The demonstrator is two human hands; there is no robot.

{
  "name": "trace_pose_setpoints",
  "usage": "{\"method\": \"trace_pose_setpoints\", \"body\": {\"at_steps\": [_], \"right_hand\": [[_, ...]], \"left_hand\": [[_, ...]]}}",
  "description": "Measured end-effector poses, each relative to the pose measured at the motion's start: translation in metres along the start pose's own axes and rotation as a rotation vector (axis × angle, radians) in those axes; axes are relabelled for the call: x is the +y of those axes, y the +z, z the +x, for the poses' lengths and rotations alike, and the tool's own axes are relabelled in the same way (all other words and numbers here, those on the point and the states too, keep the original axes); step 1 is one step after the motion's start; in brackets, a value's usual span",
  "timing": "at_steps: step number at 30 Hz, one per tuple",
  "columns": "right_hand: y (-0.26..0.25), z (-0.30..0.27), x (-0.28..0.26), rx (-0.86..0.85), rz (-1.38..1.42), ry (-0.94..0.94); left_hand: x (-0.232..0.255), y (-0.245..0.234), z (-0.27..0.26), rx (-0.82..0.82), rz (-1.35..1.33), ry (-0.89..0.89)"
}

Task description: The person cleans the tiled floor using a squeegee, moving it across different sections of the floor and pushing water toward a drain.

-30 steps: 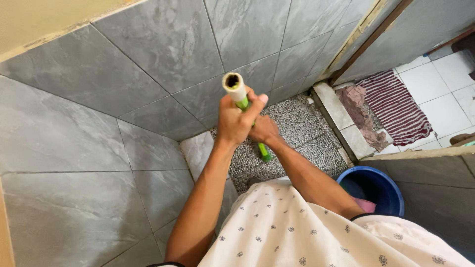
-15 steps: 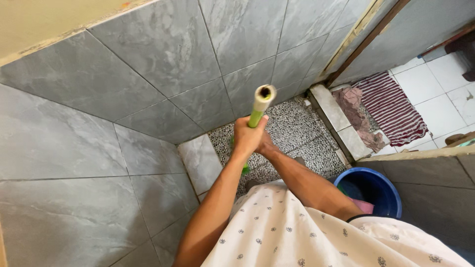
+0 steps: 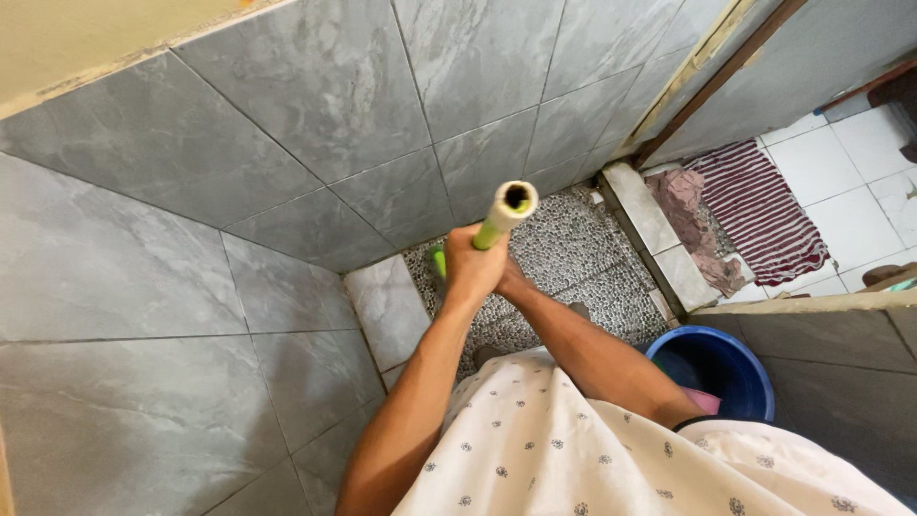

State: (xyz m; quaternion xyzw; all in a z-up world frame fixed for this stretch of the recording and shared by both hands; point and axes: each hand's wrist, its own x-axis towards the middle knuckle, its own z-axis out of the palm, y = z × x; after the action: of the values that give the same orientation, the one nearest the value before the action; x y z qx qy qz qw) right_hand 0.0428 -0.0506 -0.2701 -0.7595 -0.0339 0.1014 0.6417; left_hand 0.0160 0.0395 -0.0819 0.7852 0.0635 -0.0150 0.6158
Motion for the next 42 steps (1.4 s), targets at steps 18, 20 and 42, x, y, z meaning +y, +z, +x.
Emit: {"method": "trace_pose_setpoints", "body": {"at_steps": [18, 20, 42], "right_hand": [[-0.016, -0.004, -0.058, 0.016, -0.859, 0.253], [-0.016, 0.004, -0.025, 0.016, -0.631, 0.102], [-0.124, 0.011, -0.079, -0.08, -0.727, 0.274]], "left_hand": [[-0.044, -0.013, 0.013, -0.075, -0.271, -0.029], [-0.029, -0.007, 0.011, -0.064, -0.122, 0.09], [0.012, 0.09, 0.039, -0.032, 0.059, -0.019]]}}
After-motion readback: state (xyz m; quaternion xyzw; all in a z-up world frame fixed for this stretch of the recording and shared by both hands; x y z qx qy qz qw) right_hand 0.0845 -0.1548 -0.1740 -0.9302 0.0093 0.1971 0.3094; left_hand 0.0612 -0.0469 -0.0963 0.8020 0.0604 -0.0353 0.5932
